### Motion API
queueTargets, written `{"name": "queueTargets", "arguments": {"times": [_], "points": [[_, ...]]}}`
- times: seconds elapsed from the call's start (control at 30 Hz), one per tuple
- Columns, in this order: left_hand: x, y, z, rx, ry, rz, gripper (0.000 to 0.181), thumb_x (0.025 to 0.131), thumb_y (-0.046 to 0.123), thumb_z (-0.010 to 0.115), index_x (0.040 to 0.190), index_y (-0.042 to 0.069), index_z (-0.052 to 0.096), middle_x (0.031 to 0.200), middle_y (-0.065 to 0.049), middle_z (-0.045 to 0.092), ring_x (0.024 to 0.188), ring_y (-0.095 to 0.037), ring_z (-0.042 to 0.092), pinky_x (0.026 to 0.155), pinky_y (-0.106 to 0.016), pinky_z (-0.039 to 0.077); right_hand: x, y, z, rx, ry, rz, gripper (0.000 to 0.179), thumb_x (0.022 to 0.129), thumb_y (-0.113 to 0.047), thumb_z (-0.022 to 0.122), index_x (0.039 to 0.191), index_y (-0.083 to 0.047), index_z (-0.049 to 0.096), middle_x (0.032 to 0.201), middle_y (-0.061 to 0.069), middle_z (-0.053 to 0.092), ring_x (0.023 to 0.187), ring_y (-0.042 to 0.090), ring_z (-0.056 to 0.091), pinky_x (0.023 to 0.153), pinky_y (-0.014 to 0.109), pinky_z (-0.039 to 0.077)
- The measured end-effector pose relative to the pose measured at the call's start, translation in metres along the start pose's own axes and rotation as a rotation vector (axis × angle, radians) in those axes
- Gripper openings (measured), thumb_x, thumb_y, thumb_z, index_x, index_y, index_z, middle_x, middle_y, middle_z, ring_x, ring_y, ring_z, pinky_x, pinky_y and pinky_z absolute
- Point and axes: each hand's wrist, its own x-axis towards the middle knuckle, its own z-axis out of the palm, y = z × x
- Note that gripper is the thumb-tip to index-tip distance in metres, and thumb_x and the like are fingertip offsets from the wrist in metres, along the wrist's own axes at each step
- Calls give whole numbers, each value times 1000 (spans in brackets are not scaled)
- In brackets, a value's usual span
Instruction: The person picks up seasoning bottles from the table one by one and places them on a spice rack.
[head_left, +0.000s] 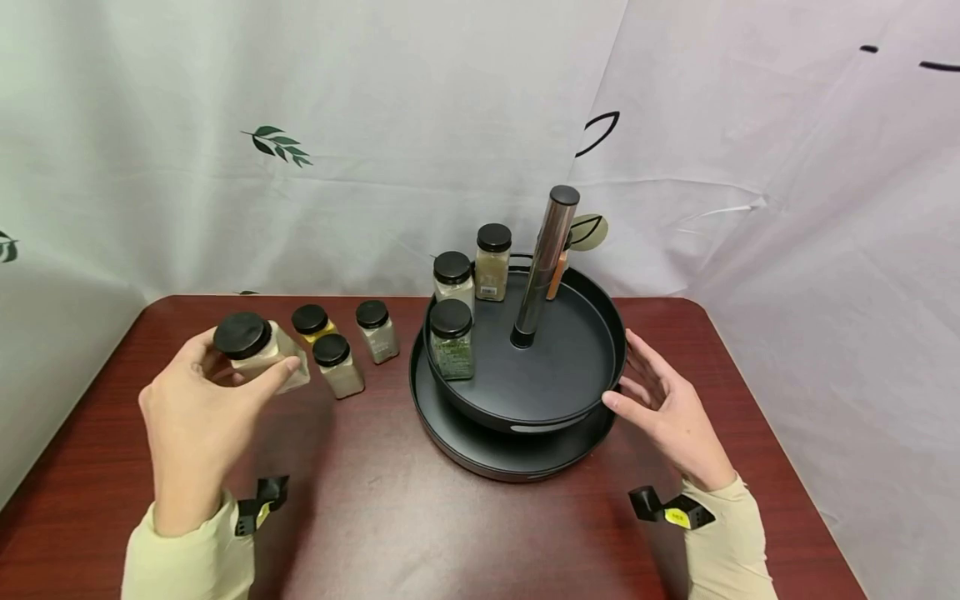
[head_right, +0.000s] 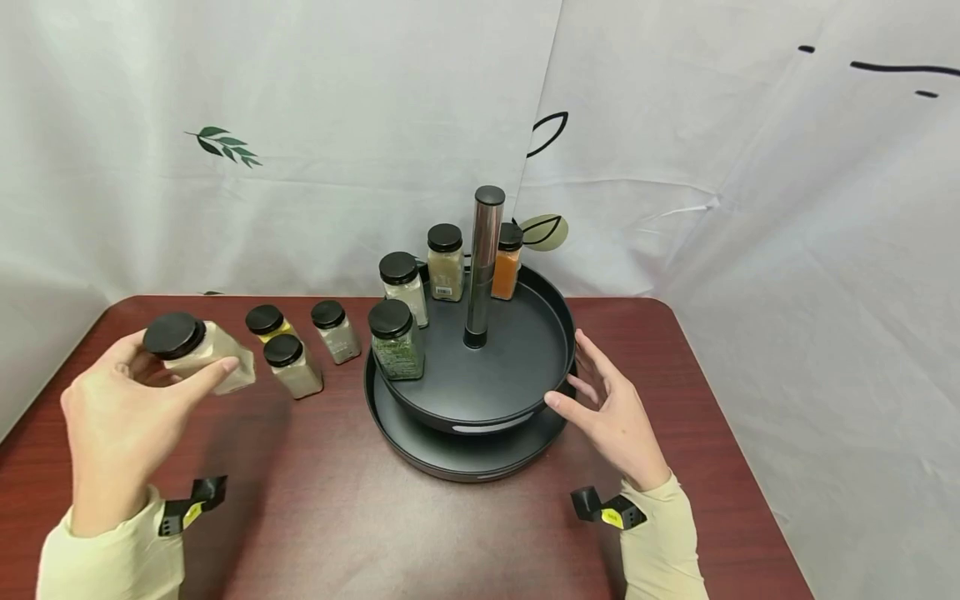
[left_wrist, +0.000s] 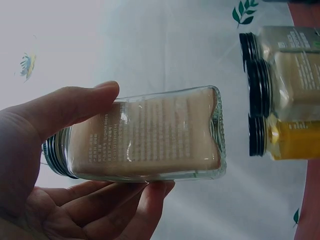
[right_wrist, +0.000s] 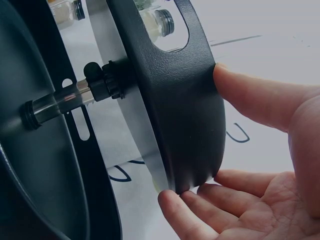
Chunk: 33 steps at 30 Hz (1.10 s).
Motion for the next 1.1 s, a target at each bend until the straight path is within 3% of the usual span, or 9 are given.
{"name": "queueTargets", "arguments": {"times": [0.3,0.57,0.8,1.1], "points": [[-8,12,3,-31,-10,51,52,66,29,95,113,20,74,80,31,63,69,11,60,69,-12,42,1,0,0,-9,3,-1,82,91,-3,74,159,-15,30,158,13,38,140,28,43,102,22,45],[-14,22,5,-64,-22,91,52,66,25,95,113,18,74,84,26,67,71,12,61,69,-10,45,0,-1,0,-7,6,6,83,91,-4,74,159,-15,30,158,11,38,140,30,43,102,26,46],[-22,35,11,-82,-55,136,50,67,23,95,113,17,74,90,10,73,75,5,63,68,-9,48,-1,-1,1,-8,5,19,83,90,-5,75,159,-16,30,158,12,38,138,24,46,103,27,46],[-32,49,19,-129,-111,220,52,66,17,95,114,20,74,90,9,75,79,11,63,71,-9,49,-1,-2,1,-4,3,21,84,90,-5,75,159,-16,29,158,11,38,139,29,45,103,26,46]]}}
